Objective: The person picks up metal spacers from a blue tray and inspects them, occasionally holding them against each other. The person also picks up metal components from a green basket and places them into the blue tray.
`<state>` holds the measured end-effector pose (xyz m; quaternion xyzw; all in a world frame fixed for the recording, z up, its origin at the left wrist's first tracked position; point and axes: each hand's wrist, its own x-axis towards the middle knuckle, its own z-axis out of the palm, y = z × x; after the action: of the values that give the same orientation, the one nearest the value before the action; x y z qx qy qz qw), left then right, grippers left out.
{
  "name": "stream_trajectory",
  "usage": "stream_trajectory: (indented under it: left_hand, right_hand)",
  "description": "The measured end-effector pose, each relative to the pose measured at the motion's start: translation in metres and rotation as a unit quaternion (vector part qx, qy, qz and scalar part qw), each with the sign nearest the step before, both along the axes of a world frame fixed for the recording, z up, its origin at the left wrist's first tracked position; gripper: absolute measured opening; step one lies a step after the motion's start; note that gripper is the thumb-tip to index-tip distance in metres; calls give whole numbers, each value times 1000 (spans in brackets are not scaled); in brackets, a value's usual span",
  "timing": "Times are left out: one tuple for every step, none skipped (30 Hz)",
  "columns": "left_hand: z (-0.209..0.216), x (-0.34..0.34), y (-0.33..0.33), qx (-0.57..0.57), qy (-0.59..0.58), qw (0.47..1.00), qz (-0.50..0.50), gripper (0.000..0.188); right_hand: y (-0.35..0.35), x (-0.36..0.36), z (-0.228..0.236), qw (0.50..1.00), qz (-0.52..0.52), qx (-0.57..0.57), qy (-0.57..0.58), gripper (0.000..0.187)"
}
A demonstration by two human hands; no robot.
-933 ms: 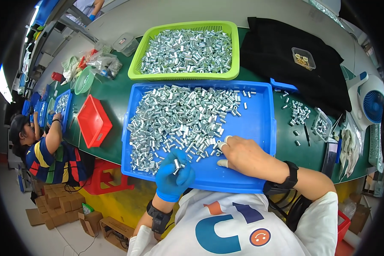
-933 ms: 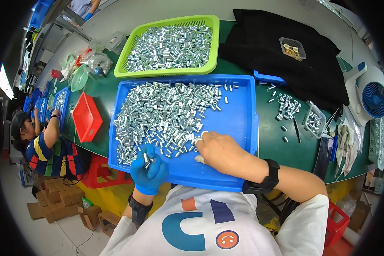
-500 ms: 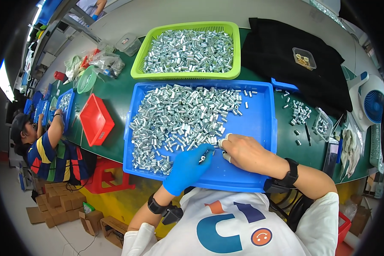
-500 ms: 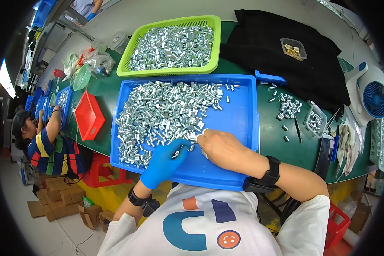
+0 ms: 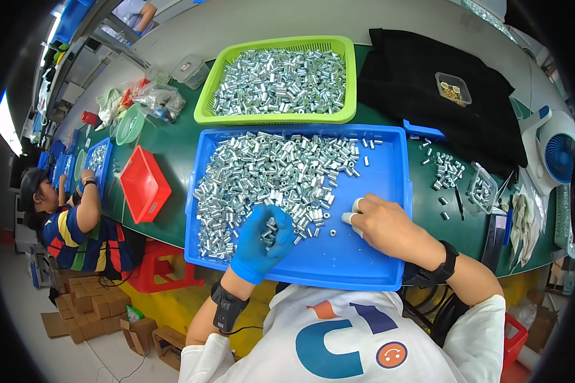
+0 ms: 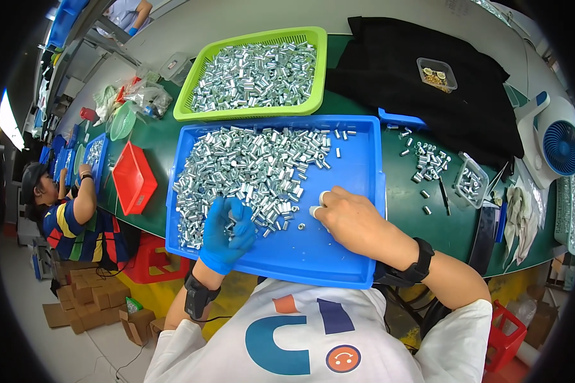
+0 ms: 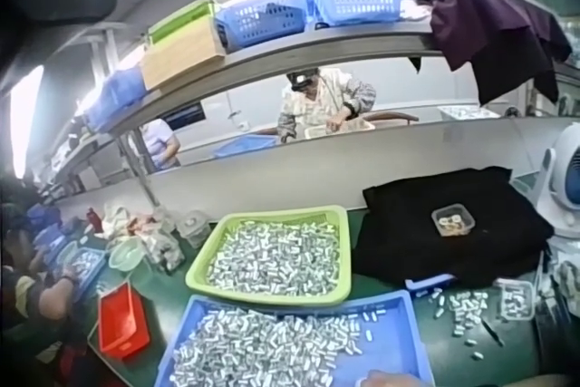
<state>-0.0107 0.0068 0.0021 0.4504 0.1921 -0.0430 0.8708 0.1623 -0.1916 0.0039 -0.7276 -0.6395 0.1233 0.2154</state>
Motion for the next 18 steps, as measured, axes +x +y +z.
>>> stream_trajectory:
  left_hand:
    - [2, 0, 0, 73, 24, 997, -7, 18]
    - [4, 1, -1, 146, 47, 988, -14, 17]
    - [4, 2, -1, 218, 70, 973, -21, 16]
    - [2, 4, 0, 218, 70, 973, -21, 16]
    - [-1, 7, 0, 431, -28, 899, -78, 16]
    - [-5, 11, 0, 616, -123, 767, -130, 18]
    - [-6, 12, -1, 763, -211, 586, -173, 21]
    - [-6, 12, -2, 763, -211, 586, -172, 21]
    - [-6, 12, -3, 782, -201, 556, -195, 22]
    - [-5, 12, -4, 800, -193, 524, -218, 24]
    - [-5, 13, -5, 817, -184, 491, -241, 25]
    - [-6, 13, -5, 816, -185, 491, -241, 25]
    - [-7, 13, -6, 817, -171, 495, -242, 25]
    - [-8, 13, -7, 816, -156, 500, -243, 25]
    - [-8, 13, -7, 816, -141, 504, -244, 25]
    - [-8, 14, -8, 817, -140, 504, -244, 25]
    - [-6, 15, -9, 815, -131, 508, -246, 25]
    - [-5, 15, -10, 813, -122, 513, -248, 25]
  right_hand:
    - [-1, -2, 0, 1000, -7, -2, -11, 22]
    - [-2, -3, -1, 1000, -13, -3, -22, 22]
    - [-3, -4, -1, 999, -20, -4, -33, 23]
    - [-3, -3, 0, 999, -20, -4, -33, 23]
    - [-3, -4, 3, 999, -22, 2, -27, 22]
    - [-3, -5, 6, 999, -23, 9, -21, 21]
    - [-2, -5, 8, 999, -25, 15, -15, 21]
    - [-2, -7, 7, 999, -24, 15, -16, 21]
    - [-1, -9, 6, 999, -28, 16, -1, 20]
    - [-2, -12, 3, 999, -34, 18, 14, 20]
    - [-2, -13, 1, 999, -40, 19, 29, 20]
    - [-2, -13, -1, 999, -41, 19, 29, 20]
    - [-2, -14, -4, 999, -34, 13, 25, 19]
    - [-2, -14, -6, 999, -27, 6, 21, 19]
    - [-1, -14, -7, 1000, -19, 1, 17, 19]
    - [0, -13, -6, 1000, -18, 1, 17, 19]
    - [1, -12, -3, 1000, -15, -4, 21, 19]
    - [2, -11, 0, 1000, -11, -10, 25, 19]
